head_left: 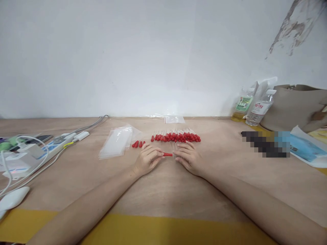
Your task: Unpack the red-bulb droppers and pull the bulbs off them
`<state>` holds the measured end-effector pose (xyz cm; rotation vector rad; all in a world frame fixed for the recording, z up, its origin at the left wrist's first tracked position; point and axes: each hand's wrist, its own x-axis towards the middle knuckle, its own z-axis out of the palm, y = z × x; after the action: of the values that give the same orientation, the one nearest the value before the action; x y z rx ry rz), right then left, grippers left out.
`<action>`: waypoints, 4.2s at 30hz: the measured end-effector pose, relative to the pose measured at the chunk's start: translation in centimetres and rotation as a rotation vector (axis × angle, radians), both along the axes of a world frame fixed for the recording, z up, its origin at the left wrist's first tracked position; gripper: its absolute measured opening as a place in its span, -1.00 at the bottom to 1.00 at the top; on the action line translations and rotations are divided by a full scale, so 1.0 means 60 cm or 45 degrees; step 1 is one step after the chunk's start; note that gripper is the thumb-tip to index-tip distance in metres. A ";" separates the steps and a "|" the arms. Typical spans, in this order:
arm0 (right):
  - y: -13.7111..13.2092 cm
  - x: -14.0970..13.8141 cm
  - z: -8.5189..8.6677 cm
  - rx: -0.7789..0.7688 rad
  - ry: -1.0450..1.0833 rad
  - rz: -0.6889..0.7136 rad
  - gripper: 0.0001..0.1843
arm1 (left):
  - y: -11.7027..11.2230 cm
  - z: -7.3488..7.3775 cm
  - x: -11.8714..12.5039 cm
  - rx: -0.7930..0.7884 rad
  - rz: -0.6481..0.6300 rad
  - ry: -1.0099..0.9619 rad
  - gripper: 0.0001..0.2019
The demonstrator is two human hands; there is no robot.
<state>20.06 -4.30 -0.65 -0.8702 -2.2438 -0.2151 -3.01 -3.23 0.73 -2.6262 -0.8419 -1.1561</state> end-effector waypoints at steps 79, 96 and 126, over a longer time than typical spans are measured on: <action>0.016 0.022 -0.007 -0.255 0.118 -0.587 -0.87 | 0.114 0.023 -0.127 -0.583 1.055 -0.059 -0.62; 0.001 0.010 0.002 -0.139 -0.068 -0.422 -0.66 | 0.104 0.047 0.000 -0.438 0.786 0.225 -0.78; 0.018 0.019 -0.015 -0.063 0.124 -0.030 -0.62 | -0.009 -0.006 0.018 -0.275 -0.035 -0.082 -0.97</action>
<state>21.21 -3.21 -1.56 -0.9139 -2.1572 -0.1260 -1.92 -3.79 0.36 -2.7925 -0.9982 -1.2261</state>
